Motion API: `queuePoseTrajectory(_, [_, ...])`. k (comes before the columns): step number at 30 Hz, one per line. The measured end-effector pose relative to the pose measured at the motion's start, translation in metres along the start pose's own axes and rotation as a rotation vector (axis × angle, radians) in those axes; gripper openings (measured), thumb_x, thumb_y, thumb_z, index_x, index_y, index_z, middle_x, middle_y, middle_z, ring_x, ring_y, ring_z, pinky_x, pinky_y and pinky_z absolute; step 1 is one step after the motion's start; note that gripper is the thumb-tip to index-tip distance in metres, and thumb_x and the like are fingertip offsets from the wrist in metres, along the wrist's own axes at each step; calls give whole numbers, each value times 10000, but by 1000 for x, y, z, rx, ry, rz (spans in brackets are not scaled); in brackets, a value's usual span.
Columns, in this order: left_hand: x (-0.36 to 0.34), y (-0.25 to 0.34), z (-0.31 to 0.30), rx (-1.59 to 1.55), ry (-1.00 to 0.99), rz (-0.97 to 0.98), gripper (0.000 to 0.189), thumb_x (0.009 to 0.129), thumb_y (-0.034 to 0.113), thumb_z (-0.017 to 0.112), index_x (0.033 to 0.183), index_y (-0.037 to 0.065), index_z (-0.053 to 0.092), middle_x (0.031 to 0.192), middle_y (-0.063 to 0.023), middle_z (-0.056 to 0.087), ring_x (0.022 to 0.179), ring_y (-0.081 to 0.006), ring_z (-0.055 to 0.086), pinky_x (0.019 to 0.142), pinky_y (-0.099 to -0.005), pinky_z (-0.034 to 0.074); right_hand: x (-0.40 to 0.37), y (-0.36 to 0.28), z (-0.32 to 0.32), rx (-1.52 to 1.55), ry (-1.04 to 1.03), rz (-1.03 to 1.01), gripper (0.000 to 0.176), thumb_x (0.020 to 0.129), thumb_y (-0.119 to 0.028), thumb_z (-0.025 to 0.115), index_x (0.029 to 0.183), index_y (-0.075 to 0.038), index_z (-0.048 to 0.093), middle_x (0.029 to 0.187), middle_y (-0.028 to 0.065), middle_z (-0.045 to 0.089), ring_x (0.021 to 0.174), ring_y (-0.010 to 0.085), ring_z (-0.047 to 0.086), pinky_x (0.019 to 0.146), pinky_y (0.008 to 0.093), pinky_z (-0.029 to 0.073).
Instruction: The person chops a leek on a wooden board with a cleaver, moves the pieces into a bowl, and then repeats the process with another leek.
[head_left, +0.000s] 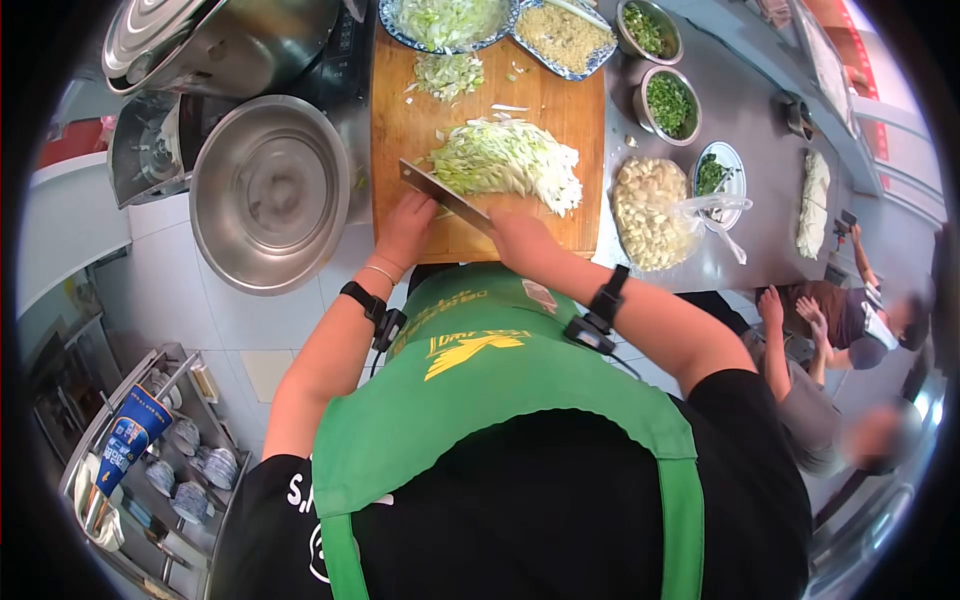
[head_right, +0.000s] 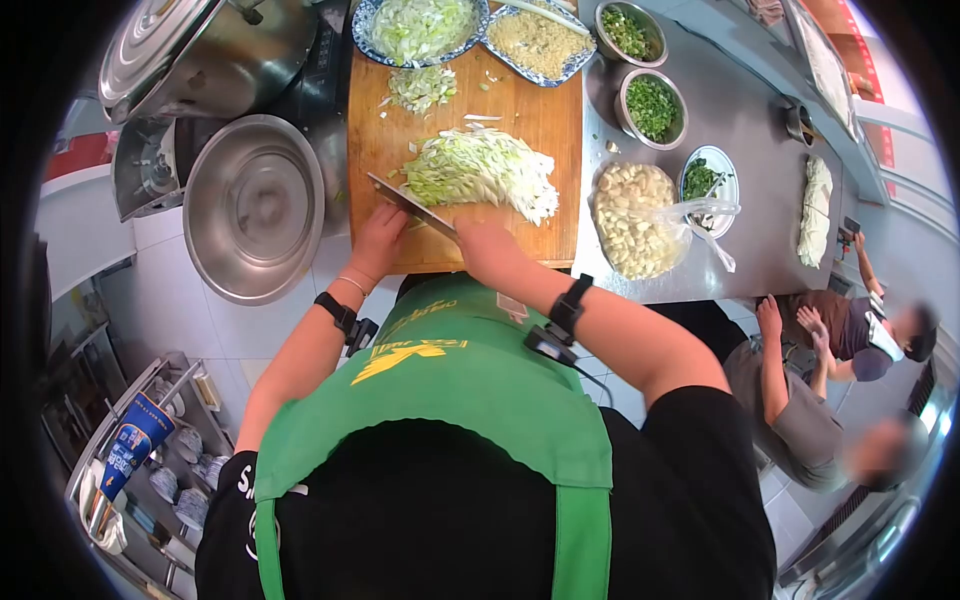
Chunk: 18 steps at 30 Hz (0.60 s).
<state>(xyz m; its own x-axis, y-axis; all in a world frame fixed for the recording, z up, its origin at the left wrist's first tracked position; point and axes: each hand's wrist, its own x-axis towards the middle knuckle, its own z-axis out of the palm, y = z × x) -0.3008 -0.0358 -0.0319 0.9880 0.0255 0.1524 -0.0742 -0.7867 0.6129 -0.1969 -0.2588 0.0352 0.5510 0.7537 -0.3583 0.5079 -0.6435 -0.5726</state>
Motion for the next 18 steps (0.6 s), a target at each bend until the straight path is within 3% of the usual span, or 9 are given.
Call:
queuePoseTrajectory(8, [-17, 6, -5, -34, 2, 0, 159, 827, -8, 667, 976, 29, 628, 1009, -145, 613, 984, -366, 593, 834, -438, 523, 17, -11, -8, 49, 25, -46, 206, 977, -196, 587, 1094, -34, 537, 869, 245, 669, 833, 474, 645, 719, 572, 496])
queuePoseTrajectory(10, [-20, 7, -2, -54, -11, -31, 154, 836, 1, 669, 983, 25, 630, 1019, -147, 613, 997, -369, 590, 840, -440, 520, -6, -11, -11, -32, 46, -94, 154, 970, -142, 579, 1070, -42, 517, 778, 223, 657, 748, 441, 656, 641, 549, 501])
queuePoseTrajectory(17, [-11, 11, -3, -39, -40, -14, 196, 851, -3, 640, 1045, 20, 621, 1057, -169, 604, 1023, -391, 567, 869, -471, 500, 20, -6, 7, 34, 23, -46, 172, 969, -156, 586, 1080, -41, 523, 838, 215, 669, 783, 436, 659, 652, 550, 499])
queuePoseTrajectory(18, [-5, 9, -2, -32, -36, 0, 196, 851, -3, 640, 1045, 20, 621, 1057, -169, 604, 1023, -391, 567, 869, -471, 500, 21, -1, 1, 36, 112, -137, 190, 968, -161, 590, 1102, -41, 529, 839, 215, 667, 771, 444, 656, 655, 546, 505])
